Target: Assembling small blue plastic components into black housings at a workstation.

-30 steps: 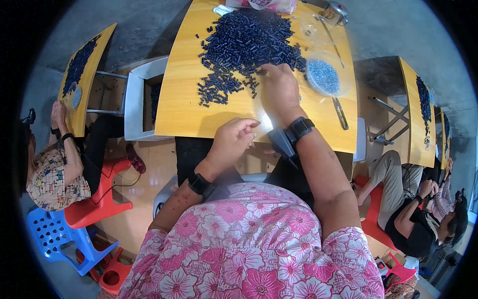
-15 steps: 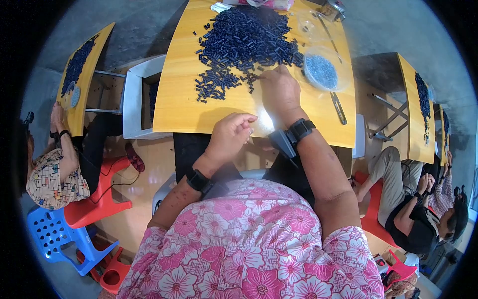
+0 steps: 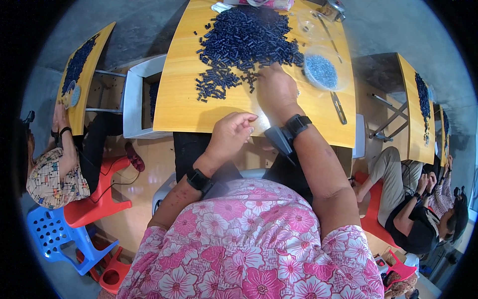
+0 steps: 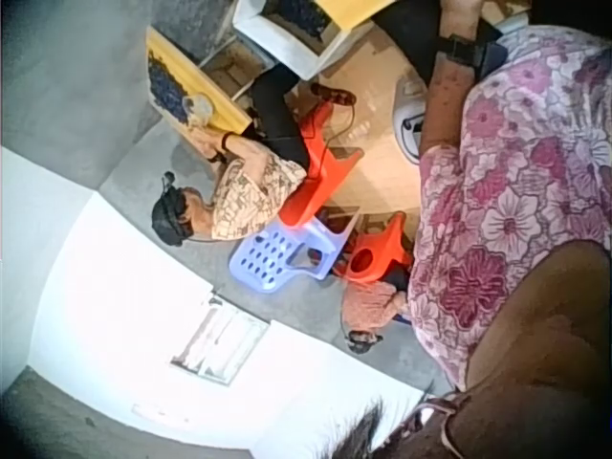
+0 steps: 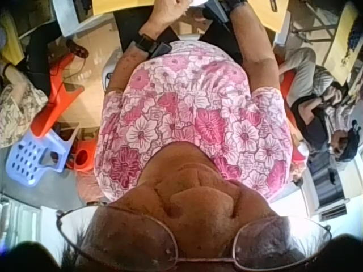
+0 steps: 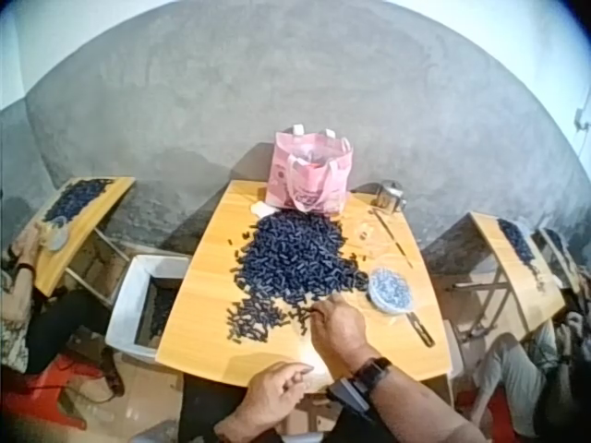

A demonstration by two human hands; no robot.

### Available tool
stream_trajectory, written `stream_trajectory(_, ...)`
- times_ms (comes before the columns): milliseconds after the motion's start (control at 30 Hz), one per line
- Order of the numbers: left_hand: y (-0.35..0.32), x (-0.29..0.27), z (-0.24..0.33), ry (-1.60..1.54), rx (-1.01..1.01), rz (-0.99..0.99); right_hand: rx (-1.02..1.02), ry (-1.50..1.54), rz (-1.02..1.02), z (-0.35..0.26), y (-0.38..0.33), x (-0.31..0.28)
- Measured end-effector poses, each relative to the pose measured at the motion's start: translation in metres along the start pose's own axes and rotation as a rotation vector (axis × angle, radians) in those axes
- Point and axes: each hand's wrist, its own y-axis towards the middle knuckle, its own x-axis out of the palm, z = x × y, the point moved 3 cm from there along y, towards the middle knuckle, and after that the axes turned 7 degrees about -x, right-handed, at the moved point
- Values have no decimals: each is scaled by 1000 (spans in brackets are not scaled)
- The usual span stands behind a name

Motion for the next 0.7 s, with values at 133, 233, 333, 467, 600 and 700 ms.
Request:
stream_trajectory(133, -1, 0, 0, -6, 18, 14, -2, -43, -18, -2, -1, 1)
stream_trajectory(233, 0, 0, -3, 1, 21, 18, 50, -52, -83, -6, -2, -1)
stream_trajectory(333, 0, 2, -2, 1, 13, 14, 96, -49, -131, 2, -8, 2)
stream_trajectory(467, -1, 0, -4, -20, -22, 20, -86, 53, -108, -7, -19, -13)
stream_trajectory(600, -3, 3, -6, -140, -33, 50, 107, 629, -81, 9, -48, -4)
stream_trajectory(700, -5, 1, -3, -331, -147, 77, 347, 1191, -165, -3, -69, -7)
